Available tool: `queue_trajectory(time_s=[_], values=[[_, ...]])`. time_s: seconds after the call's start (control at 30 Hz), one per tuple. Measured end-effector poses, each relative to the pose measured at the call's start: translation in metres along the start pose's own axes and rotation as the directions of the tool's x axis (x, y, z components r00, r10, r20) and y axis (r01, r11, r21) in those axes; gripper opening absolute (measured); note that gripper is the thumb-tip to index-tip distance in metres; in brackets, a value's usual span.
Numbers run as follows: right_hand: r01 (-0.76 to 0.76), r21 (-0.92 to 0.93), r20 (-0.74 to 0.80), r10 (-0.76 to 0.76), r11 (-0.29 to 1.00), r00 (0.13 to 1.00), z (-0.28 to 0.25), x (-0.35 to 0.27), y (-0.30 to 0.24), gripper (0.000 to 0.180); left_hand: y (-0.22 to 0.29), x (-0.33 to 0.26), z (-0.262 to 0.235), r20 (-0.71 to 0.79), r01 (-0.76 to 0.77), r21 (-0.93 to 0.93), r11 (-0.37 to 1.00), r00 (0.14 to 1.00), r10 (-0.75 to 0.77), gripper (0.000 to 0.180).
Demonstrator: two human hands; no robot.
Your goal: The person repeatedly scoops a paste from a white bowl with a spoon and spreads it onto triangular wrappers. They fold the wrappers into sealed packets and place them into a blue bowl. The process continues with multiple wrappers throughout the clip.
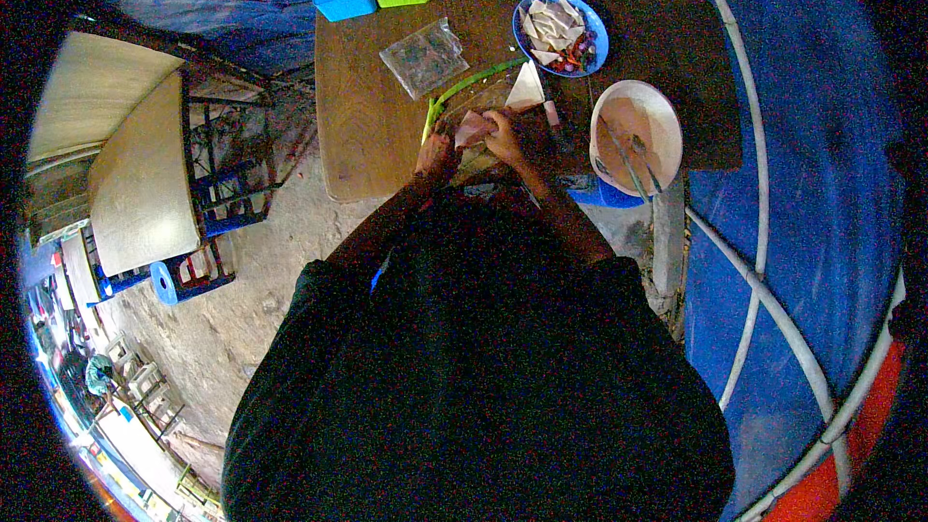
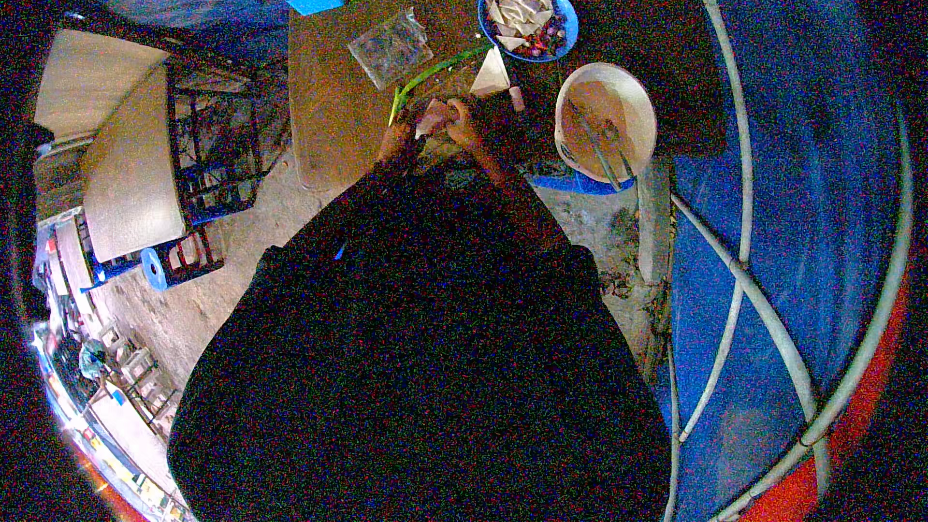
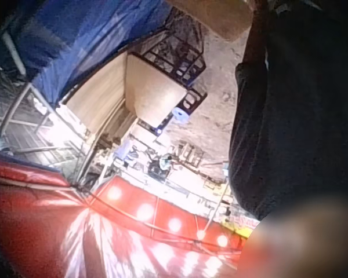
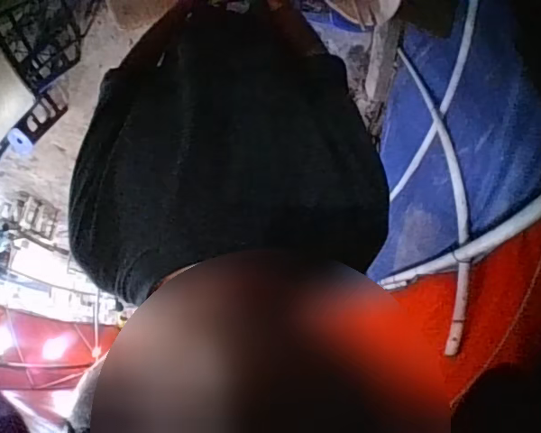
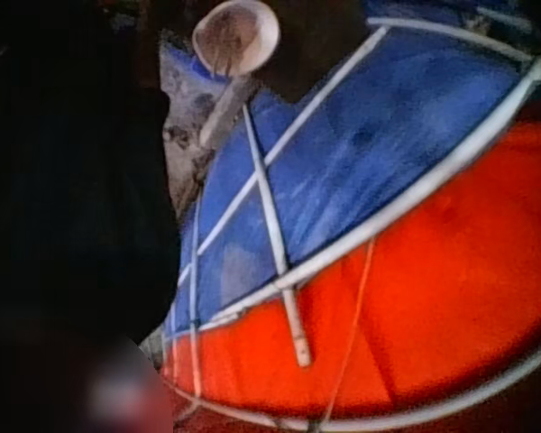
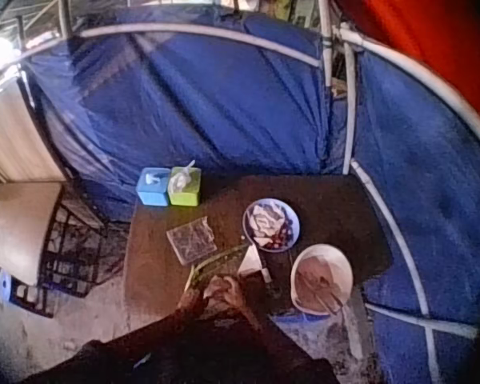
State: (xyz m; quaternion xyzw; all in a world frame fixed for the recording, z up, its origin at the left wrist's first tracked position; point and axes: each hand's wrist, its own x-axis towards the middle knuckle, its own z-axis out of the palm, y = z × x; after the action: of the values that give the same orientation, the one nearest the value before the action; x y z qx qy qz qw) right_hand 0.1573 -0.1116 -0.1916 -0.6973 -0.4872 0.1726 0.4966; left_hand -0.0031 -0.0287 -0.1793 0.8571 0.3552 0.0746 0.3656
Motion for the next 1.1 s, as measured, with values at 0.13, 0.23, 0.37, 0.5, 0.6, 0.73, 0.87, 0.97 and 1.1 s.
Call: queue_trajectory(time_s=[0.13, 0.23, 0.37, 0.5, 0.6, 0.73, 0.87, 0.97, 1.1], values=[[-0.274, 0.390, 0.146, 0.234, 0.879, 0.961, -0.009, 0.006, -0.032, 0.045, -0.011, 0.009, 0.010, 0.208, 0.014, 0.161, 0.987, 0.977, -0.048, 0.060], [-0.146, -0.175, 0.002, 0.149, 0.974, 0.989, -0.053, 0.014, -0.058, 0.043, 0.001, 0.007, 0.000, 0.089, 0.056, 0.124, 0.991, 0.994, -0.067, 0.054], [-0.123, -0.639, -0.406, -0.197, 0.759, 0.893, -0.153, 0.009, -0.069, 0.030, 0.028, 0.000, -0.026, 0.072, 0.059, 0.162, 0.985, 0.995, -0.071, 0.058], [-0.394, -0.857, -0.452, -0.115, 0.333, 0.885, -0.231, -0.040, -0.032, 0.037, 0.031, 0.000, -0.032, 0.073, 0.009, 0.188, 0.982, 0.997, -0.023, 0.059], [-0.449, -0.784, -0.375, 0.249, 0.429, 0.893, -0.250, -0.069, -0.001, 0.041, 0.025, 0.003, -0.024, -0.014, -0.067, 0.208, 0.976, 0.997, 0.071, 0.058], [-0.504, -0.743, -0.418, 0.282, 0.441, 0.863, -0.263, -0.066, -0.022, 0.039, 0.026, 0.000, -0.026, -0.042, -0.084, 0.168, 0.982, 0.995, 0.092, 0.059], [-0.677, -0.535, -0.512, 0.444, 0.506, 0.736, -0.270, -0.048, -0.098, 0.038, 0.038, -0.007, -0.038, 0.089, 0.152, 0.225, 0.962, 0.980, -0.176, 0.058], [-0.315, -0.512, -0.348, 0.143, 0.799, 0.927, -0.230, -0.037, -0.123, 0.034, 0.041, -0.005, -0.042, -0.019, -0.014, 0.151, 0.988, 1.000, 0.017, 0.053], [-0.227, -0.217, -0.067, 0.217, 0.949, 0.974, -0.122, -0.036, -0.106, 0.040, 0.034, 0.004, -0.029, -0.037, -0.184, 0.256, 0.949, 0.979, 0.199, 0.049]])
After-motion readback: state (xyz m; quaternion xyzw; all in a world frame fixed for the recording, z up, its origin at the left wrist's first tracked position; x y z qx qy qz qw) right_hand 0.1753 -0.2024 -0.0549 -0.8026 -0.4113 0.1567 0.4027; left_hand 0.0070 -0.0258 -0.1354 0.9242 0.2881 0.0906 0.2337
